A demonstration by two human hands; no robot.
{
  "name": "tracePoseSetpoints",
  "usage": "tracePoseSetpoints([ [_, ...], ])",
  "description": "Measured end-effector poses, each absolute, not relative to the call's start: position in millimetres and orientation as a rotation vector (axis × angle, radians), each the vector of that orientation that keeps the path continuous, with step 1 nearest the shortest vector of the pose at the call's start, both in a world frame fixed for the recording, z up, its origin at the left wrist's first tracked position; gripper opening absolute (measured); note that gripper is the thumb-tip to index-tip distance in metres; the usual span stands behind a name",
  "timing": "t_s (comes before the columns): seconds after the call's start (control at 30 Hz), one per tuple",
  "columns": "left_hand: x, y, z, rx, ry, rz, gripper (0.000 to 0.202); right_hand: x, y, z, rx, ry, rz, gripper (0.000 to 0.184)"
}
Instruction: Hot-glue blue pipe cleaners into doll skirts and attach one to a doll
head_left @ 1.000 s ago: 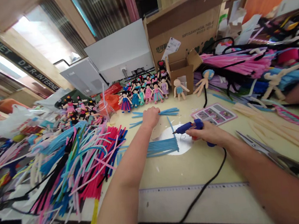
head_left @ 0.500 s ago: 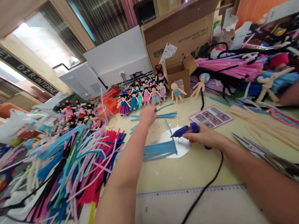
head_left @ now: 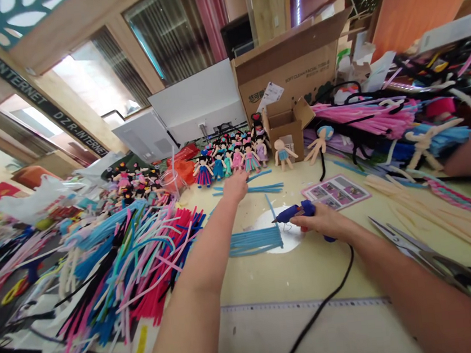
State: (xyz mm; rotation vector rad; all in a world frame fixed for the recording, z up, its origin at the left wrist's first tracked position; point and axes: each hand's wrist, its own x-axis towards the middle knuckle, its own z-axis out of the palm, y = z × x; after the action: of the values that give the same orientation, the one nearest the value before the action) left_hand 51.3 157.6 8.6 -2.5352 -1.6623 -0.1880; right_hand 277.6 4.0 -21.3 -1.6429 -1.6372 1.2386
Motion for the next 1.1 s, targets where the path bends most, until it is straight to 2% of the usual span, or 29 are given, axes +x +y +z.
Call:
tracePoseSetpoints([
  [0.23,46.3,160.8,6.5,-2.560,-1.681,-0.256,0.021,278.4,4.2,-21.7,-1.624,-1.677,1.209,0.034],
  [0.37,42.7,159.5,28.4,-2.524,-1.697,-0.390,0.016,278.4,4.5,-22.4,-1.609,-1.680,1.216,0.033],
  [0.47,32.9,152.3,58.8,-2.429,-1.696,-0.888,0.010,278.8,4.4,-21.4,-1.627,-1.655,1.227,0.032],
  [0.6,8.8,127.6,83.5,-2.201,-1.714,-1.910,0.016,280.6,3.5,-18.1,-1.631,-1.626,1.237,0.032],
  [0.7,-7.8,99.6,66.2,-2.068,-1.972,-2.417,0.027,282.2,3.4,-16.7,-1.644,-1.600,1.243,0.033],
  [0.77,-15.8,81.0,40.7,-1.942,-2.323,-2.528,0.033,283.0,3.4,-16.5,-1.637,-1.602,1.230,0.034],
  [0.93,-37.5,50.1,-14.2,-1.683,-2.971,-2.385,0.031,283.0,2.2,-15.1,-1.652,-1.592,1.220,0.036],
  [0.97,-44.2,46.6,-18.3,-1.742,-3.027,-2.233,0.029,283.0,2.1,-15.0,-1.662,-1.587,1.221,0.036],
  [1.03,-58.5,41.2,-19.7,-1.936,-3.047,-1.682,0.027,283.1,2.3,-15.7,-1.675,-1.583,1.224,0.036],
  [1.1,-68.6,36.8,-14.9,-2.042,-2.938,-1.170,0.034,283.4,3.1,-17.3,-1.674,-1.589,1.225,0.036],
])
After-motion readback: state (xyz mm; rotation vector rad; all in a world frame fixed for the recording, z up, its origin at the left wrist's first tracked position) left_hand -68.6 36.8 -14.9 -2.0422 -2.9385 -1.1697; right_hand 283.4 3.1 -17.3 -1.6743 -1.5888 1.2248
